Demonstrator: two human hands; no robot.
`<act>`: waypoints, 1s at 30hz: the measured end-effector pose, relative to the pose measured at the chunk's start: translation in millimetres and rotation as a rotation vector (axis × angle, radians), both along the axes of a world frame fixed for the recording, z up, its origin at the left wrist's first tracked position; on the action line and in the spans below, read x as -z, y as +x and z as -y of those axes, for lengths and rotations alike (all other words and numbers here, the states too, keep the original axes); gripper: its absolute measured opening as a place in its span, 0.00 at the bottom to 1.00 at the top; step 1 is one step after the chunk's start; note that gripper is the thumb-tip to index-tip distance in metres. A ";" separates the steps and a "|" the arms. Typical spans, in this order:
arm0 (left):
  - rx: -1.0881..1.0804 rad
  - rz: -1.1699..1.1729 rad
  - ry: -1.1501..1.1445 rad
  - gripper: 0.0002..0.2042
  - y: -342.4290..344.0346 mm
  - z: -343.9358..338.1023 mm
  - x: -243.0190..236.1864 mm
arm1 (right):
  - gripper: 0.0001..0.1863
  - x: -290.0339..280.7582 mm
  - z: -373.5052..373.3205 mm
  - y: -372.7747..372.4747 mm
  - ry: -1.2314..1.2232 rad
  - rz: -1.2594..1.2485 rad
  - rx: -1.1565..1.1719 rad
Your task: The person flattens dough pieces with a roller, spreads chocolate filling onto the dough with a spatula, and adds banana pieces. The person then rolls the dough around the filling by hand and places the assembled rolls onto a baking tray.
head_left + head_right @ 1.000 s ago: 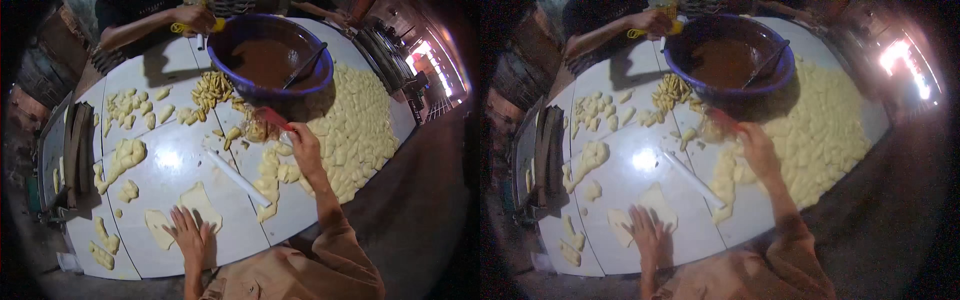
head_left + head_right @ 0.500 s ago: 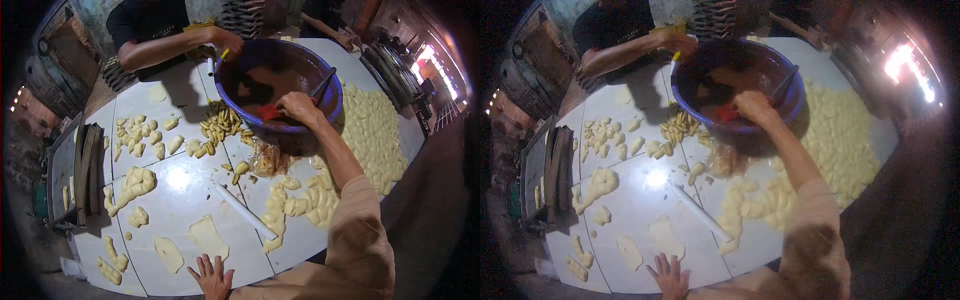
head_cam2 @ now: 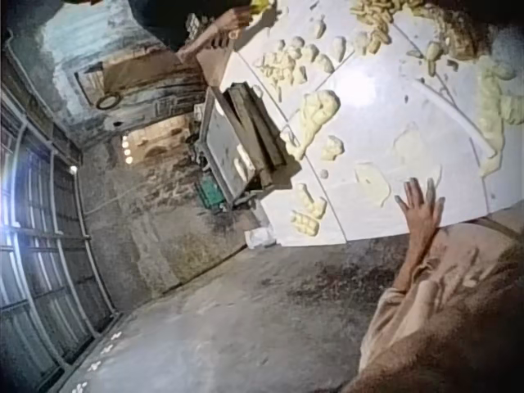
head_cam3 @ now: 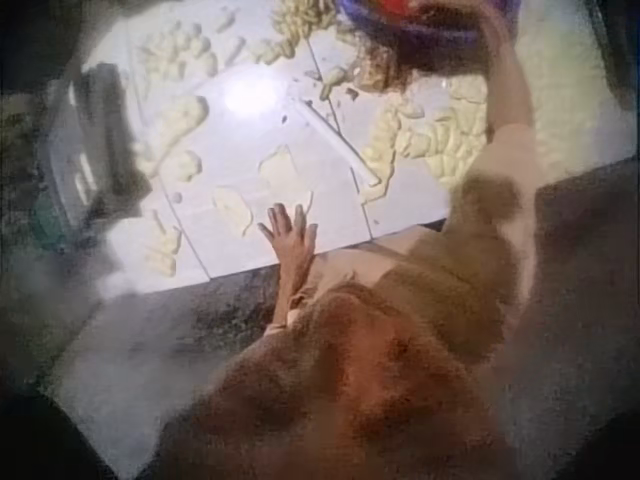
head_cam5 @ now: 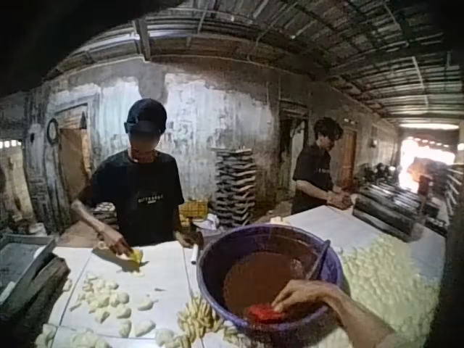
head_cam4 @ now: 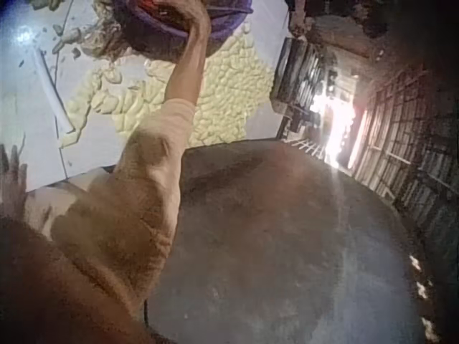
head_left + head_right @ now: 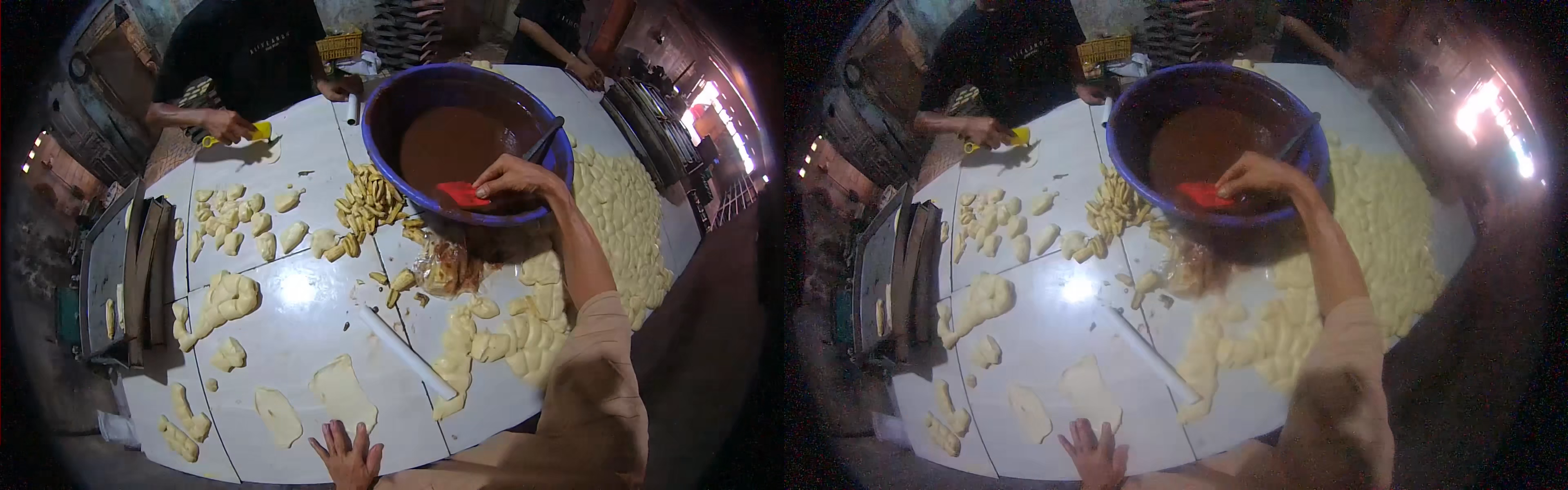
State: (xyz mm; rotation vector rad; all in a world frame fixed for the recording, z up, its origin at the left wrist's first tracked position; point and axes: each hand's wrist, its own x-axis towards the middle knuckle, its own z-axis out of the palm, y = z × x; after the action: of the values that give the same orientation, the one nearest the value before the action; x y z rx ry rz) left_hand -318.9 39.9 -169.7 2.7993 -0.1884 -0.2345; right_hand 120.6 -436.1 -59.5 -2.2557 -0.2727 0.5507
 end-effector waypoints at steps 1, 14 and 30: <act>0.007 0.037 -0.006 0.30 -1.1 0.0 1.7 | 0.24 1.1 1.9 0.9 0.007 0.010 0.006; 0.001 0.253 -0.064 0.19 -6.9 -0.6 -2.8 | 0.22 -57.4 -77.8 -58.3 0.061 -0.095 -0.016; -0.028 0.326 -0.208 0.21 -8.6 -8.4 14.6 | 0.11 42.6 -268.5 -256.5 -0.126 0.435 -0.586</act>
State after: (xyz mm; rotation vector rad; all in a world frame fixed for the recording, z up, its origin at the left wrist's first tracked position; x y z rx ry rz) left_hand -327.5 48.3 -184.4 2.6126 -0.2332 0.2383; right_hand -135.9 -167.6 -102.2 -2.3917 -1.1705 0.3637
